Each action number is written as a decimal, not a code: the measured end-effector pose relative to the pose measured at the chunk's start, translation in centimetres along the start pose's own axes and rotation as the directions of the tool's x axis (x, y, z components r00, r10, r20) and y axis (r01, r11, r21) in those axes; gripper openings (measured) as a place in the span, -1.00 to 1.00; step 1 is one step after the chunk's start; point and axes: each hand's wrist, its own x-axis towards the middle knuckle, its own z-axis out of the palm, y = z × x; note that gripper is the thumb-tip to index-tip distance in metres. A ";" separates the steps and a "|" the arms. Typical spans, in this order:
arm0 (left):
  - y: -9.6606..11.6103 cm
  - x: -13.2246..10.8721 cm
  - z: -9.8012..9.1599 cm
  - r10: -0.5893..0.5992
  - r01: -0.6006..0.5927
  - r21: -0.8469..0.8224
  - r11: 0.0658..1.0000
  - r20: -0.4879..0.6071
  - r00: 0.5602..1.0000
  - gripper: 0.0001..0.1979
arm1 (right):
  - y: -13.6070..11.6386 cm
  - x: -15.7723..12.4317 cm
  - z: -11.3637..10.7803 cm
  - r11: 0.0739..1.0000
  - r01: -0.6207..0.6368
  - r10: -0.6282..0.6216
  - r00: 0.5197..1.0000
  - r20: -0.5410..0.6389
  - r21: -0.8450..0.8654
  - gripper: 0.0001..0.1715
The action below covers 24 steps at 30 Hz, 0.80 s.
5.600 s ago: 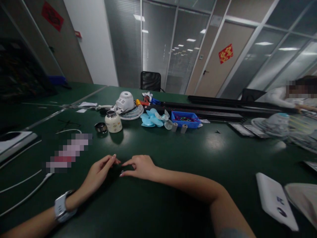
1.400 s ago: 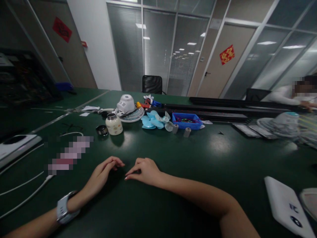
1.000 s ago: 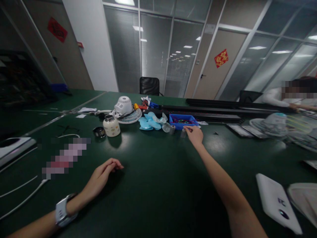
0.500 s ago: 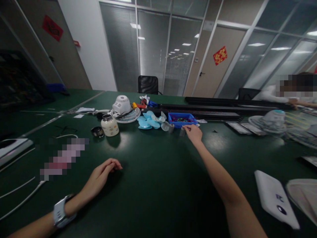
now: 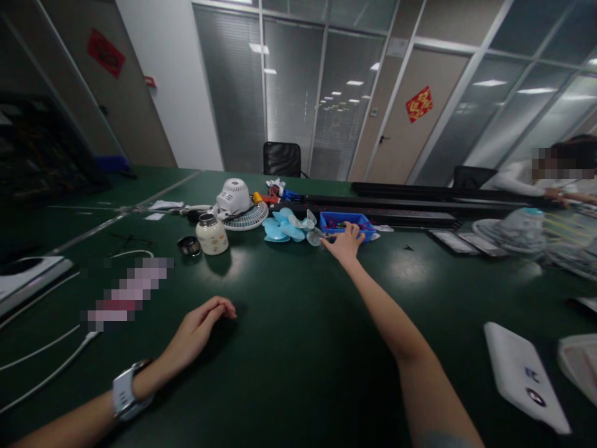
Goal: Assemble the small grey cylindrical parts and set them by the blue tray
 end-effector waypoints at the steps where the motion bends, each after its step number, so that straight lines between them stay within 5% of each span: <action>1: 0.0 0.0 0.0 0.001 -0.001 0.003 1.000 0.001 1.000 -0.70 | 0.1 -0.1 0.0 0.999 -0.010 0.010 1.000 0.002 0.032 -0.44; 7: 0.3 -0.3 0.1 0.035 -0.036 0.030 0.999 0.022 0.999 -0.69 | -1.0 -5.8 -2.9 0.949 0.206 -0.191 0.978 -0.084 0.240 -0.53; 14: 1.6 -1.1 1.4 0.261 -0.259 0.071 0.963 -0.018 0.965 -0.63 | -8.0 -15.4 -8.2 0.717 0.433 -0.525 0.851 0.014 0.547 -0.63; 19: 2.2 -1.2 2.1 0.233 -0.228 0.122 0.966 -0.025 0.972 -0.66 | -11.7 -17.6 -8.5 0.620 0.459 -0.587 0.809 -0.011 0.637 -0.65; 24: 2.4 -1.1 1.4 0.185 -0.184 0.020 0.983 -0.166 0.969 -0.77 | -12.2 -17.6 -8.5 0.611 0.429 -0.579 0.815 0.006 0.665 -0.60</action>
